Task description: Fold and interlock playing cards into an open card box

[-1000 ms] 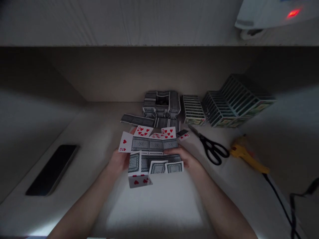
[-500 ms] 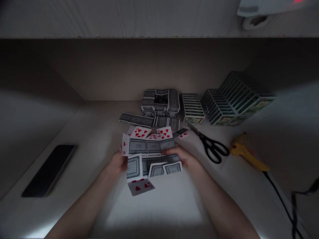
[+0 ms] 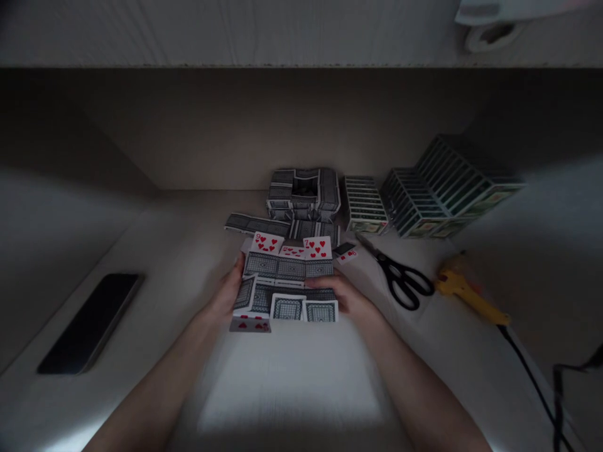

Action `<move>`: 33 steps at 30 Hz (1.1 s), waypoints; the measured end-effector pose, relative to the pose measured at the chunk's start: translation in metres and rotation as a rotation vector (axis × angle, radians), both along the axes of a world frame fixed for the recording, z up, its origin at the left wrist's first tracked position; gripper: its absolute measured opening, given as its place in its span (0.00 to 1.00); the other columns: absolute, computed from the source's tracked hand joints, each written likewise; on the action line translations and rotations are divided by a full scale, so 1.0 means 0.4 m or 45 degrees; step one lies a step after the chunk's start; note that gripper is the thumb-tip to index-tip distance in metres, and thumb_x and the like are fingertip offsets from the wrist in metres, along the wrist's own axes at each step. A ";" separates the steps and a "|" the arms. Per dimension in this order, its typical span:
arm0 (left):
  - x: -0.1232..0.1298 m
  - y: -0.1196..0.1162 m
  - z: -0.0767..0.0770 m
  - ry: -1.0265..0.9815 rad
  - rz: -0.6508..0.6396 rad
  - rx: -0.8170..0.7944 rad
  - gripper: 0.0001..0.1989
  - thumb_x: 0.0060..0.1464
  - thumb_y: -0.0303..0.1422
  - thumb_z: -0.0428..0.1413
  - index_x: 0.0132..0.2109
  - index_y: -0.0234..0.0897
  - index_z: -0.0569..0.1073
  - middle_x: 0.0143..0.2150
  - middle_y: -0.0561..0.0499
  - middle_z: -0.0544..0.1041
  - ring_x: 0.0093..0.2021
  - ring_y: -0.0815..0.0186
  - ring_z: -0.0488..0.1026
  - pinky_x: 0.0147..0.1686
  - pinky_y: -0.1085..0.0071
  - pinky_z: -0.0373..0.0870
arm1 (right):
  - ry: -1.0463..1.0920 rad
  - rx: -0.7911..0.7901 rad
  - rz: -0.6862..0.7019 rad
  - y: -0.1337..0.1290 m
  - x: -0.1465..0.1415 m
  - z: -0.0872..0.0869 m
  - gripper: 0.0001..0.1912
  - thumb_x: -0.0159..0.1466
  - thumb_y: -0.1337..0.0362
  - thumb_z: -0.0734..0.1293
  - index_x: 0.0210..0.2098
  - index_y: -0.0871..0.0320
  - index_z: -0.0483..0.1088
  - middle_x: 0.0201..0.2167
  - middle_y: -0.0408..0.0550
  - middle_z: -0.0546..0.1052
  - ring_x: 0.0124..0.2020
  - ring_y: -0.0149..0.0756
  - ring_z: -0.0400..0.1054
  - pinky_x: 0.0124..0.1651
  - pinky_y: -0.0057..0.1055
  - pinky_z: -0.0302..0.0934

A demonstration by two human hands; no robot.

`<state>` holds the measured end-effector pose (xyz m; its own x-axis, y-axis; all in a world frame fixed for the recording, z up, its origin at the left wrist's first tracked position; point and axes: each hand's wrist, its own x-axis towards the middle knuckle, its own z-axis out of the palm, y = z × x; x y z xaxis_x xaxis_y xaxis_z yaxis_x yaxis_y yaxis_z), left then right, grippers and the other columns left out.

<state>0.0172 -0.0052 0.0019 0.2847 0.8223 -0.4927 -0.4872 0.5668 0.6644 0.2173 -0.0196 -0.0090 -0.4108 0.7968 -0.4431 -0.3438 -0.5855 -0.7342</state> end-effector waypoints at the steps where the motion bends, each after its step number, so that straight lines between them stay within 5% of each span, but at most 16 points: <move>1: 0.002 0.001 0.000 0.001 0.016 -0.014 0.25 0.49 0.49 0.49 0.44 0.32 0.71 0.35 0.45 0.78 0.36 0.60 0.75 0.37 0.67 0.71 | 0.000 -0.012 0.004 -0.001 0.000 0.000 0.17 0.47 0.69 0.66 0.38 0.57 0.72 0.37 0.51 0.77 0.38 0.46 0.72 0.41 0.41 0.65; 9: -0.032 0.011 0.006 -0.230 -0.258 -0.090 0.22 0.52 0.43 0.47 0.45 0.30 0.71 0.37 0.43 0.77 0.38 0.58 0.74 0.39 0.62 0.70 | -0.030 0.055 -0.136 -0.002 -0.002 -0.005 0.17 0.45 0.70 0.67 0.36 0.58 0.72 0.36 0.48 0.77 0.38 0.44 0.71 0.42 0.38 0.63; 15: -0.067 0.021 -0.010 -0.184 -0.146 0.130 0.14 0.48 0.30 0.54 0.44 0.34 0.71 0.36 0.47 0.77 0.37 0.61 0.74 0.37 0.67 0.70 | -0.048 0.093 -0.126 -0.004 0.001 -0.011 0.17 0.45 0.70 0.67 0.36 0.60 0.71 0.33 0.47 0.78 0.35 0.43 0.72 0.43 0.38 0.62; 21: -0.068 0.020 -0.009 -0.109 -0.193 0.189 0.15 0.45 0.29 0.58 0.43 0.34 0.72 0.34 0.48 0.77 0.32 0.64 0.74 0.29 0.73 0.70 | -0.054 0.167 -0.121 -0.005 0.003 -0.015 0.16 0.45 0.70 0.67 0.35 0.59 0.71 0.33 0.46 0.78 0.35 0.42 0.71 0.41 0.35 0.63; 33: -0.068 0.034 -0.001 0.145 -0.044 0.288 0.12 0.44 0.29 0.59 0.39 0.33 0.74 0.32 0.49 0.77 0.28 0.70 0.72 0.31 0.75 0.68 | -0.173 0.201 -0.241 -0.003 -0.008 -0.026 0.17 0.47 0.64 0.70 0.37 0.59 0.71 0.33 0.47 0.77 0.34 0.41 0.71 0.38 0.34 0.64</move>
<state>-0.0098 0.0086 0.0013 0.2678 0.9059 -0.3280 -0.3845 0.4126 0.8258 0.2142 -0.0206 -0.0195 -0.1938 0.9171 -0.3484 -0.3283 -0.3953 -0.8579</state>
